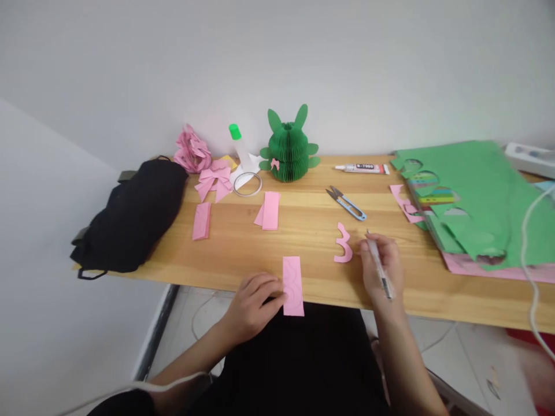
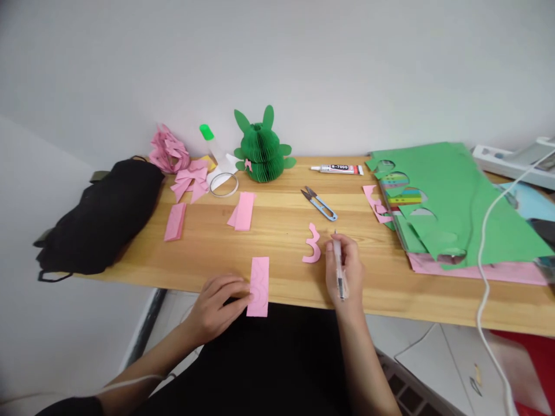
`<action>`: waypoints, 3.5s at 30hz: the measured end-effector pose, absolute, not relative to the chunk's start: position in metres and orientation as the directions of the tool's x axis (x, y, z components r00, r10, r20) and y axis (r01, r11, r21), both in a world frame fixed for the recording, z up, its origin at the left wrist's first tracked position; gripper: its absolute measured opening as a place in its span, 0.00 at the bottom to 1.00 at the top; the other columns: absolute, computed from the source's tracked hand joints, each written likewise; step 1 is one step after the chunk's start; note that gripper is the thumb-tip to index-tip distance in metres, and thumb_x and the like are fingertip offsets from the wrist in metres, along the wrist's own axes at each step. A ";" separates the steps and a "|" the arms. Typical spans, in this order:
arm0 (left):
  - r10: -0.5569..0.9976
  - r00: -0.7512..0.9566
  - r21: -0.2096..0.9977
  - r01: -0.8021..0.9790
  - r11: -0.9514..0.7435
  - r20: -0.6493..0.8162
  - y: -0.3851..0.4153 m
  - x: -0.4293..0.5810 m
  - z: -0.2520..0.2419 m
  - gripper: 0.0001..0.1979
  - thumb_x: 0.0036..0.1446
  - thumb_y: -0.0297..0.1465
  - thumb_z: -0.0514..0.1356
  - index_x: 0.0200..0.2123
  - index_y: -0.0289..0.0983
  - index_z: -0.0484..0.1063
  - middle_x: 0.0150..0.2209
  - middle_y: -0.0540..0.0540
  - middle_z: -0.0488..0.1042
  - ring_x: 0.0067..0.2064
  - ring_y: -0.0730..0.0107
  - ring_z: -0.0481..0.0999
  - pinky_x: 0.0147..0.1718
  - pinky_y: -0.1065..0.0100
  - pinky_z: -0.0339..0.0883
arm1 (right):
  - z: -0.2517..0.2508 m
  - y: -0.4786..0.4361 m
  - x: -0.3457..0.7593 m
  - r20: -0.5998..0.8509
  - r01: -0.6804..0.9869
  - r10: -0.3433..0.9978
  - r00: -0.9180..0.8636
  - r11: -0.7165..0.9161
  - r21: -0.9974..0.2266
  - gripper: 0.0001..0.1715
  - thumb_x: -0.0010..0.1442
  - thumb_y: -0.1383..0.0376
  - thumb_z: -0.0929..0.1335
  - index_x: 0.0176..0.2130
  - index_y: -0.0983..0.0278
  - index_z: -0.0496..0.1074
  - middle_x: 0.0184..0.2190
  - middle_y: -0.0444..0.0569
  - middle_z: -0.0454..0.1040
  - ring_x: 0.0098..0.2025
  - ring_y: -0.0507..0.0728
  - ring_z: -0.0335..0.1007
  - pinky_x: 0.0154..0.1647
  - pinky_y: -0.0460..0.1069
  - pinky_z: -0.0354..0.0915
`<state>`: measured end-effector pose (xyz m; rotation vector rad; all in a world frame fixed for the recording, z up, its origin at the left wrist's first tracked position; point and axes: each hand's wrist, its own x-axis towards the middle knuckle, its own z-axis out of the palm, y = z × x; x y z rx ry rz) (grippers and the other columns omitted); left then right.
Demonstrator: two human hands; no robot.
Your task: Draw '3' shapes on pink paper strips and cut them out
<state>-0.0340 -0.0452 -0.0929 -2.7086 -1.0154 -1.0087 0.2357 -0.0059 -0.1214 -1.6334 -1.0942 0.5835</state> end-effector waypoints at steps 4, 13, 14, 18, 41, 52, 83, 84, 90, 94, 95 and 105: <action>0.509 0.501 0.049 0.677 -0.734 0.700 -0.035 -0.057 -0.083 0.09 0.66 0.26 0.58 0.33 0.39 0.74 0.29 0.52 0.78 0.35 0.73 0.77 0.39 0.69 0.70 | -0.121 -0.006 0.235 0.127 0.362 0.869 0.479 -0.063 -0.930 0.17 0.61 0.53 0.66 0.44 0.60 0.69 0.31 0.45 0.73 0.31 0.56 0.69 0.40 0.55 0.67; 0.591 0.269 -0.025 0.922 -0.387 0.760 0.037 -0.187 -0.055 0.11 0.62 0.30 0.59 0.27 0.38 0.77 0.29 0.47 0.81 0.31 0.67 0.78 0.33 0.66 0.68 | -0.119 -0.006 0.234 0.117 0.339 0.881 0.459 -0.051 -0.939 0.18 0.62 0.51 0.66 0.45 0.60 0.69 0.31 0.45 0.73 0.30 0.55 0.68 0.37 0.54 0.66; 0.622 0.268 -0.012 0.923 -0.384 0.736 0.042 -0.194 -0.058 0.12 0.63 0.30 0.59 0.27 0.38 0.77 0.30 0.47 0.81 0.31 0.67 0.79 0.33 0.67 0.69 | -0.119 -0.006 0.234 0.120 0.344 0.878 0.463 -0.053 -0.937 0.18 0.61 0.52 0.66 0.44 0.60 0.70 0.31 0.45 0.73 0.30 0.55 0.68 0.37 0.54 0.66; 0.710 0.262 0.067 0.914 -0.399 0.653 0.050 -0.207 -0.075 0.14 0.64 0.33 0.57 0.28 0.37 0.79 0.33 0.46 0.83 0.34 0.67 0.82 0.35 0.67 0.75 | -0.120 -0.006 0.234 0.103 0.349 0.875 0.472 -0.078 -0.934 0.18 0.61 0.51 0.66 0.45 0.61 0.70 0.29 0.44 0.73 0.29 0.56 0.68 0.36 0.54 0.66; 0.946 -0.082 0.234 0.972 0.007 0.313 0.056 -0.189 -0.080 0.15 0.60 0.35 0.53 0.42 0.35 0.75 0.46 0.40 0.78 0.46 0.58 0.79 0.49 0.57 0.73 | -0.113 -0.005 0.232 0.081 0.358 0.864 0.497 -0.118 -0.926 0.18 0.59 0.51 0.67 0.43 0.60 0.71 0.29 0.45 0.74 0.28 0.55 0.68 0.31 0.52 0.64; 0.990 -0.137 -0.042 0.990 0.136 -0.025 0.067 -0.153 -0.056 0.21 0.56 0.36 0.55 0.50 0.30 0.70 0.41 0.35 0.74 0.46 0.47 0.75 0.46 0.56 0.70 | -0.112 -0.006 0.233 0.076 0.364 0.866 0.495 -0.127 -0.923 0.20 0.59 0.50 0.66 0.43 0.61 0.70 0.27 0.44 0.73 0.27 0.55 0.67 0.31 0.52 0.64; 0.957 0.270 0.188 0.939 -0.287 0.107 0.075 -0.096 -0.073 0.19 0.62 0.39 0.55 0.51 0.36 0.73 0.54 0.39 0.73 0.58 0.54 0.72 0.60 0.55 0.65 | -0.113 -0.005 0.233 0.113 0.391 0.868 0.483 -0.098 -0.915 0.21 0.60 0.49 0.65 0.43 0.61 0.71 0.31 0.48 0.77 0.31 0.58 0.72 0.34 0.53 0.66; 0.937 0.335 0.209 0.914 -0.349 0.100 0.077 -0.086 -0.076 0.20 0.62 0.39 0.55 0.53 0.37 0.73 0.57 0.40 0.72 0.59 0.55 0.71 0.60 0.55 0.64 | -0.113 -0.005 0.233 0.118 0.394 0.869 0.481 -0.094 -0.914 0.21 0.60 0.49 0.65 0.43 0.61 0.71 0.31 0.48 0.77 0.31 0.58 0.71 0.33 0.53 0.66; 0.856 0.509 0.283 0.812 -0.511 0.087 0.099 -0.057 -0.088 0.24 0.62 0.41 0.58 0.56 0.34 0.71 0.66 0.37 0.64 0.67 0.52 0.63 0.65 0.52 0.58 | -0.113 -0.006 0.233 0.104 0.385 0.877 0.470 -0.098 -0.918 0.21 0.60 0.50 0.65 0.44 0.62 0.71 0.33 0.48 0.77 0.33 0.58 0.72 0.37 0.54 0.67; 0.851 0.516 0.315 0.796 -0.517 0.094 0.106 -0.061 -0.093 0.25 0.63 0.42 0.55 0.58 0.32 0.70 0.64 0.35 0.66 0.66 0.52 0.65 0.65 0.52 0.59 | -0.113 -0.005 0.232 0.091 0.386 0.879 0.468 -0.110 -0.916 0.21 0.61 0.49 0.64 0.44 0.61 0.71 0.31 0.48 0.77 0.31 0.58 0.71 0.34 0.53 0.67; 0.851 0.516 0.325 0.792 -0.517 0.095 0.107 -0.062 -0.094 0.26 0.64 0.43 0.55 0.58 0.32 0.69 0.64 0.35 0.66 0.65 0.53 0.65 0.64 0.52 0.60 | -0.113 -0.005 0.232 0.089 0.385 0.880 0.467 -0.112 -0.916 0.21 0.61 0.49 0.64 0.44 0.61 0.71 0.31 0.48 0.77 0.31 0.57 0.71 0.34 0.53 0.67; 0.869 0.471 0.445 0.752 -0.487 0.154 0.111 -0.063 -0.090 0.20 0.66 0.36 0.46 0.45 0.37 0.76 0.53 0.40 0.78 0.56 0.58 0.75 0.59 0.53 0.67 | -0.104 -0.004 0.232 0.081 0.418 0.871 0.484 -0.150 -0.896 0.22 0.59 0.49 0.64 0.43 0.63 0.71 0.32 0.50 0.78 0.31 0.59 0.73 0.34 0.53 0.68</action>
